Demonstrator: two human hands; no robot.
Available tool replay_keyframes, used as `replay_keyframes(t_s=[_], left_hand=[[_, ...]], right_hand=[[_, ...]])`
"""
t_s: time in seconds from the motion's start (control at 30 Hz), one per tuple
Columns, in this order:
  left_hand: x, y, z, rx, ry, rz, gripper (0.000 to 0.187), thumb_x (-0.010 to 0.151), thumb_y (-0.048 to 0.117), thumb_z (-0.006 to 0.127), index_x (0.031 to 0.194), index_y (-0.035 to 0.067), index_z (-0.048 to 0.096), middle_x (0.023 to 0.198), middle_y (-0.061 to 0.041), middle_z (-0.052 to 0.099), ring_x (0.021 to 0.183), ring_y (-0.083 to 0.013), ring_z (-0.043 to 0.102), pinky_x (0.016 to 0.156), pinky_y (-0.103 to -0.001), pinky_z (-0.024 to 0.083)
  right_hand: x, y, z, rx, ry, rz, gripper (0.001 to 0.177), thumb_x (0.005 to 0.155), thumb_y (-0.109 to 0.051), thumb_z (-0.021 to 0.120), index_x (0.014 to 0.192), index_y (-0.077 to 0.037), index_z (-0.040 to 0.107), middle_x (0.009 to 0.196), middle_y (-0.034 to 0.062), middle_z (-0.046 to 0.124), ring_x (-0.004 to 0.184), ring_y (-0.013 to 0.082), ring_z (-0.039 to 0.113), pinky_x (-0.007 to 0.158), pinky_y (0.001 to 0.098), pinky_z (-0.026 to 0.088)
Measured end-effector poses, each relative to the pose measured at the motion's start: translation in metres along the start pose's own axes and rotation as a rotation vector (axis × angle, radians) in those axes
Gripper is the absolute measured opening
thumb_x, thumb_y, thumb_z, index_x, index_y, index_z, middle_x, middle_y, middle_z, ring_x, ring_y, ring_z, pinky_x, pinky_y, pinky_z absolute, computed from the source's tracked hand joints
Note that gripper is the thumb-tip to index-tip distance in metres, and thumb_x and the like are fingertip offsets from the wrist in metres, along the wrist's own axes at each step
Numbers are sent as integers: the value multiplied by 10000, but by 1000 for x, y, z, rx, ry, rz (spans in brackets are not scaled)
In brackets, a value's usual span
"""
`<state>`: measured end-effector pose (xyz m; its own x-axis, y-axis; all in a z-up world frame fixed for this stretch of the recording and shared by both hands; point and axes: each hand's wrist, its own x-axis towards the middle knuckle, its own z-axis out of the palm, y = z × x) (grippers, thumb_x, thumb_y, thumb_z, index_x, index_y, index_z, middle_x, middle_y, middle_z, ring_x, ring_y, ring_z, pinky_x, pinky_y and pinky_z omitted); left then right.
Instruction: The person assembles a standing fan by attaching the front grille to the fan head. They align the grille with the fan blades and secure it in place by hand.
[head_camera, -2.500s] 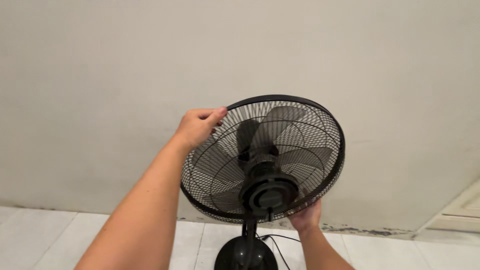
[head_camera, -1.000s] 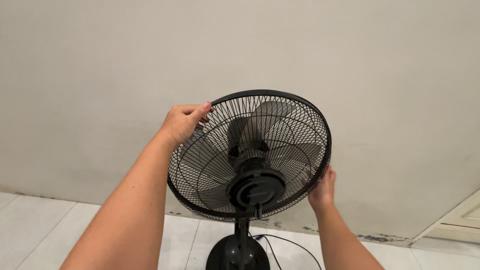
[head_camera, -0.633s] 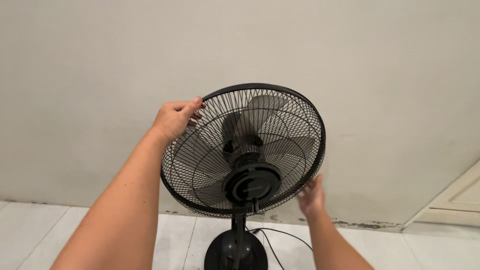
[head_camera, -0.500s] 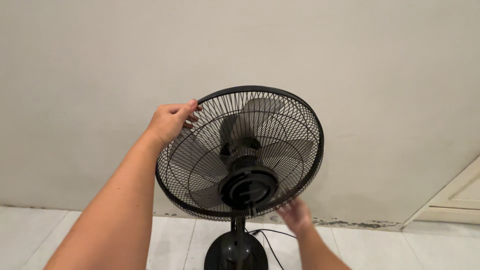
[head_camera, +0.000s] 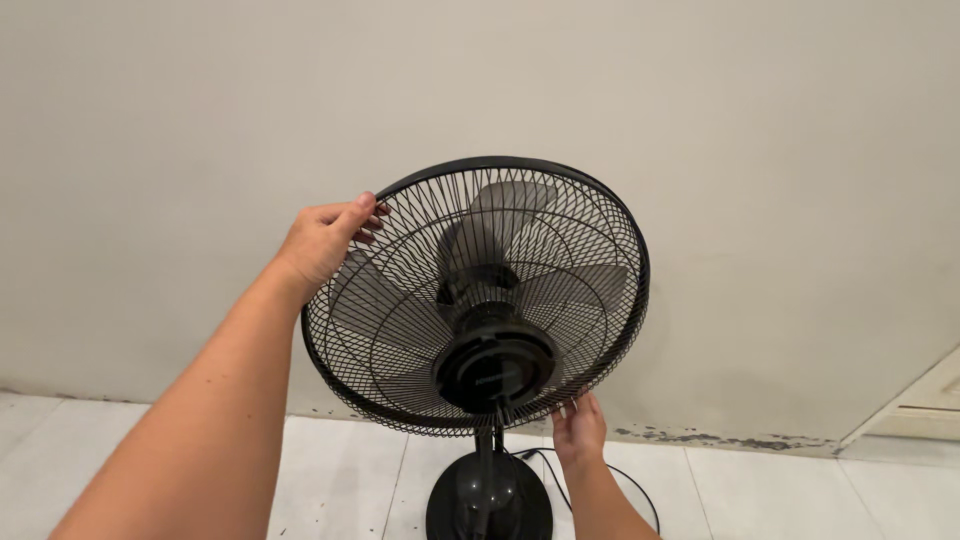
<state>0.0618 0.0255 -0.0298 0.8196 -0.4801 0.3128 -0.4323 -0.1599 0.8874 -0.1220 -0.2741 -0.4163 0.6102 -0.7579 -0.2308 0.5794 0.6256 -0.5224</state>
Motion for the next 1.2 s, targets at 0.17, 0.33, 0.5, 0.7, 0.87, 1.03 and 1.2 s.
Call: replay_keyframes(t_s=[0.17,0.33,0.5,0.7,0.87,1.03,1.2], left_hand=[[-3,-3,-1,-35,-12,18,535,946,537,599,1160,77,768,1012,-77,763,890,-169,687,823,-336,543],[-3,-3,-1,-11,16,-13,564,935,545,610,1180,56,749,1037,-74,767,915,-171,690,789,-340,523],[-7,2,-3,-17,-2,-10,593,929,560,590,1220,60,722,1073,-84,752,936,-188,694,768,-348,526],[-6,1,-2,-49,15,-75,555,966,523,590,1161,24,738,1061,-90,761,966,-189,707,786,-366,563],[-12,1,1,-85,44,-115,497,952,500,595,1161,73,738,1044,-65,754,974,-172,704,778,-383,575],[-19,-4,0,-40,61,-47,508,970,503,616,1152,54,768,1014,-83,767,959,-191,705,816,-367,557],[-25,-2,2,-125,78,-121,479,947,482,623,1137,61,746,1023,-59,755,957,-183,702,767,-393,584]], right_hand=[[7,7,4,-106,95,-84,124,1081,-195,519,1089,-83,572,1091,23,627,1001,170,582,882,462,483],[7,7,12,-173,128,-81,237,1098,-233,390,1119,-69,560,1110,64,640,974,209,595,901,498,527],[9,-2,9,-39,-35,60,267,1078,-210,355,1219,-85,545,1214,57,629,1073,238,599,998,535,491],[-6,-24,37,-4,-37,200,407,1100,-373,345,1374,-137,532,1300,12,619,1173,213,561,1113,477,388],[20,-12,25,77,-147,149,463,1076,-388,353,1362,-80,547,1354,64,623,1231,262,573,1110,456,426],[24,-12,27,88,-189,185,506,1092,-455,354,1370,-75,539,1375,74,588,1244,266,546,1124,438,411],[-1,-32,48,39,-157,233,466,1080,-397,332,1390,-109,528,1395,61,592,1270,259,543,1132,433,399]])
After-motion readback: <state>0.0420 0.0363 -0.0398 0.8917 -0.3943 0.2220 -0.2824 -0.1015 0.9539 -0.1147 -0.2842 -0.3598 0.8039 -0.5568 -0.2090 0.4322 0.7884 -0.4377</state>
